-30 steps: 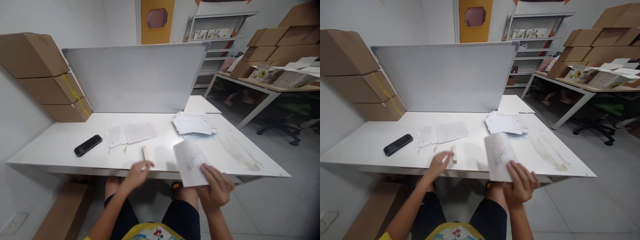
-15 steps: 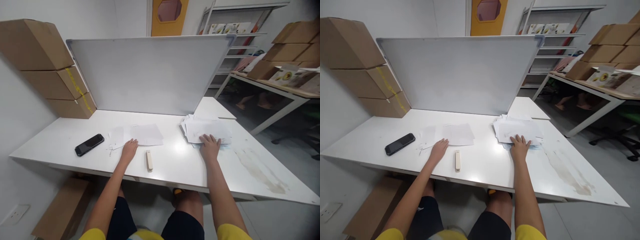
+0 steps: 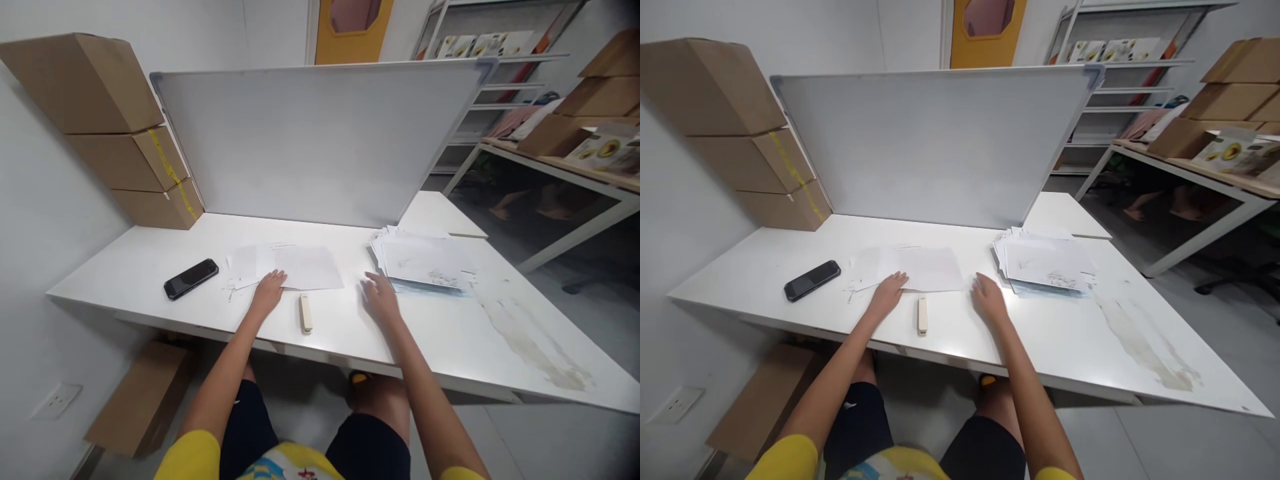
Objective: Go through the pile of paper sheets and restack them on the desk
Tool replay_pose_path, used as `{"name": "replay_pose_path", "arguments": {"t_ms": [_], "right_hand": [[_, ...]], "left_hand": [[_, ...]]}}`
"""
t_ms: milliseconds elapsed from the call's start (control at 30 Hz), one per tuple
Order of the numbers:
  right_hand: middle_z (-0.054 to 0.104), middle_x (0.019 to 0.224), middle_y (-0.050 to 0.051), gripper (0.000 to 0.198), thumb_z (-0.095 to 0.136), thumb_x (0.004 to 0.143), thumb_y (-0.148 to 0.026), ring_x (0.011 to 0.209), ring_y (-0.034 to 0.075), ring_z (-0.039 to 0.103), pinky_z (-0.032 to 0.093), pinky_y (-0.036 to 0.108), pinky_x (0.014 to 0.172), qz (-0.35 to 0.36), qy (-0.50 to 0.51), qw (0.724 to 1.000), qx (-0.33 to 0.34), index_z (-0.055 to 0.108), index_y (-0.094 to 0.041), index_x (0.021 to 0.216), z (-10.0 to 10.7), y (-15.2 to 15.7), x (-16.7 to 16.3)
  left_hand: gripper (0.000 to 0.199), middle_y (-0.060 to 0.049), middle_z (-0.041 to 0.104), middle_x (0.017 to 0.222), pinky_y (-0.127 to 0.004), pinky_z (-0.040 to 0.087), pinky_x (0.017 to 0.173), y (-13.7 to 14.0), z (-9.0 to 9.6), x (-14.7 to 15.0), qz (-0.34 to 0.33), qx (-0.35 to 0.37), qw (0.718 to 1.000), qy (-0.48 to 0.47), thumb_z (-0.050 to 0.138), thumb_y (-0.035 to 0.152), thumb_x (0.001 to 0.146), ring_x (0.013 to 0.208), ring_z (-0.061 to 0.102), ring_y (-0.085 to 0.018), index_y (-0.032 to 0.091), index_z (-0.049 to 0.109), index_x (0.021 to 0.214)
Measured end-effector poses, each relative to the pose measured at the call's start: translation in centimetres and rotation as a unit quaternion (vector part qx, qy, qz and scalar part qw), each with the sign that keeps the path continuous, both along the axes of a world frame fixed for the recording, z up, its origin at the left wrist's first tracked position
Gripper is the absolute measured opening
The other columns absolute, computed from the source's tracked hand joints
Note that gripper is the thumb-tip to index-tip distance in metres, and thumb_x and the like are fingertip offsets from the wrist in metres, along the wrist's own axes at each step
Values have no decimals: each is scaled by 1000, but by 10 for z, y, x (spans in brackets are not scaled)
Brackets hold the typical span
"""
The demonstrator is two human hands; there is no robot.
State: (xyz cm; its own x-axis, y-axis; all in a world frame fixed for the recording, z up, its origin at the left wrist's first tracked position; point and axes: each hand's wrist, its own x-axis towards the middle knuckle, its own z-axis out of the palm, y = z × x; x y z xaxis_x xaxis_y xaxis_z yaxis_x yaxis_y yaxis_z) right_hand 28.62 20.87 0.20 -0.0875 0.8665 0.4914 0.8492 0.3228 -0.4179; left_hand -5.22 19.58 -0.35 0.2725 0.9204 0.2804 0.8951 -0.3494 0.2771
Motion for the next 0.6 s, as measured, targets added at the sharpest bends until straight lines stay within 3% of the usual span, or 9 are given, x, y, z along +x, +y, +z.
{"name": "replay_pose_path", "arguments": {"t_ms": [100,200,267,433,500,600], "right_hand": [[52,137,14,52,43,88,-39,125,28,48,35,43,105,40,-47,993,-99,49,-15,134,-7,2,-39],[34,151,15,60,42,91,-43,139,27,30,20,45,113,66,-101,978,-168,38,-13,142,-13,6,-53],[29,153,15,59,40,93,-44,141,26,26,17,44,114,71,-114,975,-176,37,-13,142,-14,7,-52],[31,153,15,56,39,94,-42,141,25,27,18,43,113,72,-112,977,-169,38,-13,142,-13,5,-46],[32,152,15,55,39,94,-42,140,25,28,18,42,113,70,-110,977,-169,39,-13,141,-13,4,-46],[34,151,15,54,39,94,-41,139,25,30,19,42,113,66,-108,978,-167,41,-12,140,-10,3,-48]], "left_hand": [[50,-8,55,137,-43,34,112,-4,2,1,-23,-8,1000,3,41,4,82,133,45,-21,16,56,128],[54,-6,55,137,-43,33,113,-6,6,2,-48,-11,999,12,40,2,79,133,44,-20,18,55,129],[59,-7,51,141,-43,29,115,-6,9,3,-41,-7,999,15,44,3,76,136,39,-22,17,51,133],[69,-19,38,148,-45,22,116,-4,11,8,90,-7,996,-28,54,16,78,142,27,-32,4,34,143],[72,-20,38,148,-45,19,116,-3,8,8,89,-25,995,-48,54,15,77,142,25,-33,2,31,144],[73,-15,44,145,-46,20,116,2,8,6,69,-61,987,-134,51,12,76,139,33,-29,10,32,145]]}}
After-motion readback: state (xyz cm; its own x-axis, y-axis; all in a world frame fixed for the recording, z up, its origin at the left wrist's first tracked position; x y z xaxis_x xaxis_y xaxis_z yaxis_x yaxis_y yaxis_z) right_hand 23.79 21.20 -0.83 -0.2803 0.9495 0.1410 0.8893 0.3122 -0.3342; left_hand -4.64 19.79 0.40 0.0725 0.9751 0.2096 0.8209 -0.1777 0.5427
